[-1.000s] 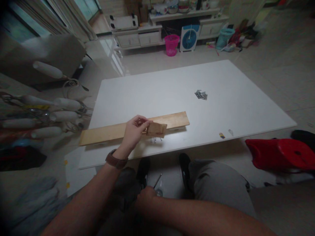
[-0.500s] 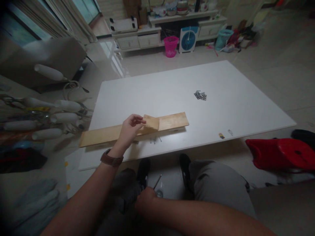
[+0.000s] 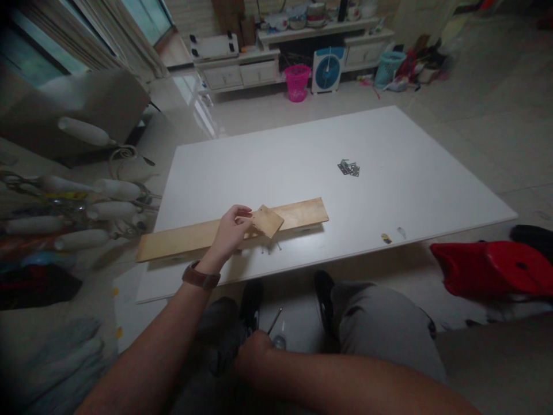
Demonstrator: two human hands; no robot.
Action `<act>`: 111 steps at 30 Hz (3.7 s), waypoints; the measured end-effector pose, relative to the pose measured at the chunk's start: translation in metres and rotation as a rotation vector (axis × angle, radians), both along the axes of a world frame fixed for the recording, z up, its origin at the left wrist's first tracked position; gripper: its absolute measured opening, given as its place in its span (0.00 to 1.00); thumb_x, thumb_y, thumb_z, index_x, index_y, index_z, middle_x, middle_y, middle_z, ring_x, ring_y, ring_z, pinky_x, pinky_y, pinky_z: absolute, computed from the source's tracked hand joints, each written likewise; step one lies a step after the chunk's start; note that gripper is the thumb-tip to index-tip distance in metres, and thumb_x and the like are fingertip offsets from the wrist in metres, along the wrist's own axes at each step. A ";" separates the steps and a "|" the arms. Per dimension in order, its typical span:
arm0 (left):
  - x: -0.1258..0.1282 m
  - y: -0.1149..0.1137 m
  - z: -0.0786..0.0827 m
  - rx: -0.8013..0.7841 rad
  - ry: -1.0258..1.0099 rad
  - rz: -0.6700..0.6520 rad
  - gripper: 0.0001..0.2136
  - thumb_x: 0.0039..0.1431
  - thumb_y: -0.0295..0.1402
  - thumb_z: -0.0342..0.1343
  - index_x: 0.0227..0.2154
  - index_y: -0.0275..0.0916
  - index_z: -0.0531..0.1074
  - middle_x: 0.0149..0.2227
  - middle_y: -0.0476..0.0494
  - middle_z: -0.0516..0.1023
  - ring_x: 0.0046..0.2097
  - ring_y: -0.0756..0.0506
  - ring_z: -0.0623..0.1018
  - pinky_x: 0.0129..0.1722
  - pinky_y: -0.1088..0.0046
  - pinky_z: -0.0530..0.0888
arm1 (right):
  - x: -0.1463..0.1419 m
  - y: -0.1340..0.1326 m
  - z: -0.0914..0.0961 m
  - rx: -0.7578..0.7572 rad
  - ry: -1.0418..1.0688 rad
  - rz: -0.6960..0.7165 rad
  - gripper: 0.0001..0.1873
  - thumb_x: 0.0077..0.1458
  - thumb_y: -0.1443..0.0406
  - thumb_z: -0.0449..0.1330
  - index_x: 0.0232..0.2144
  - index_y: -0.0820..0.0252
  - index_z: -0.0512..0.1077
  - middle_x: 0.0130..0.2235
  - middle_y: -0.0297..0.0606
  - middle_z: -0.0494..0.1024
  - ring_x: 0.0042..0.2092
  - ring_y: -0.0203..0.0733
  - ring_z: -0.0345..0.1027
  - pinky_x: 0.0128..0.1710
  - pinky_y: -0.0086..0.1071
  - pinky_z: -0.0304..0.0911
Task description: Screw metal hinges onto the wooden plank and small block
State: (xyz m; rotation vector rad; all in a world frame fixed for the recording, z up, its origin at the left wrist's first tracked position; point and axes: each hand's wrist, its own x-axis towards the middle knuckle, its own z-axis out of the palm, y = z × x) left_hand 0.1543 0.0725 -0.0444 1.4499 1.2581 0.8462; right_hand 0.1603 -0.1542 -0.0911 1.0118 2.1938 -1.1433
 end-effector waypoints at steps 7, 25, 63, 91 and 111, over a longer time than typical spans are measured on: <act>0.011 0.002 -0.006 -0.025 -0.032 -0.022 0.13 0.55 0.22 0.60 0.43 0.38 0.71 0.46 0.40 0.79 0.40 0.46 0.82 0.44 0.66 0.79 | 0.007 0.014 0.011 -0.007 -0.035 0.096 0.13 0.65 0.71 0.63 0.48 0.58 0.84 0.49 0.51 0.87 0.52 0.59 0.85 0.48 0.49 0.81; -0.048 -0.003 0.020 0.183 0.370 -0.111 0.05 0.57 0.28 0.57 0.33 0.37 0.78 0.31 0.45 0.80 0.34 0.45 0.77 0.36 0.69 0.72 | 0.086 0.093 0.050 0.437 0.139 -0.086 0.11 0.69 0.64 0.60 0.46 0.57 0.82 0.46 0.45 0.87 0.53 0.56 0.81 0.48 0.42 0.70; -0.008 -0.053 -0.006 0.164 0.762 -0.670 0.11 0.64 0.29 0.61 0.46 0.40 0.84 0.48 0.38 0.87 0.52 0.37 0.85 0.54 0.64 0.78 | 0.162 0.133 0.084 0.600 0.953 -1.031 0.17 0.58 0.56 0.68 0.25 0.57 0.69 0.25 0.28 0.67 0.30 0.35 0.58 0.33 0.33 0.53; 0.010 -0.057 -0.016 0.222 0.601 -0.504 0.08 0.70 0.33 0.60 0.46 0.40 0.83 0.44 0.39 0.87 0.45 0.39 0.84 0.50 0.65 0.76 | 0.152 0.149 0.079 0.475 1.286 -1.448 0.21 0.54 0.48 0.70 0.28 0.52 0.65 0.23 0.26 0.65 0.26 0.35 0.60 0.31 0.34 0.60; 0.009 -0.060 -0.004 0.277 0.818 -0.546 0.10 0.73 0.36 0.57 0.46 0.42 0.83 0.48 0.35 0.86 0.51 0.35 0.84 0.51 0.62 0.76 | 0.150 0.146 0.075 0.405 1.307 -1.398 0.13 0.53 0.55 0.70 0.31 0.54 0.72 0.28 0.28 0.70 0.31 0.36 0.64 0.37 0.35 0.63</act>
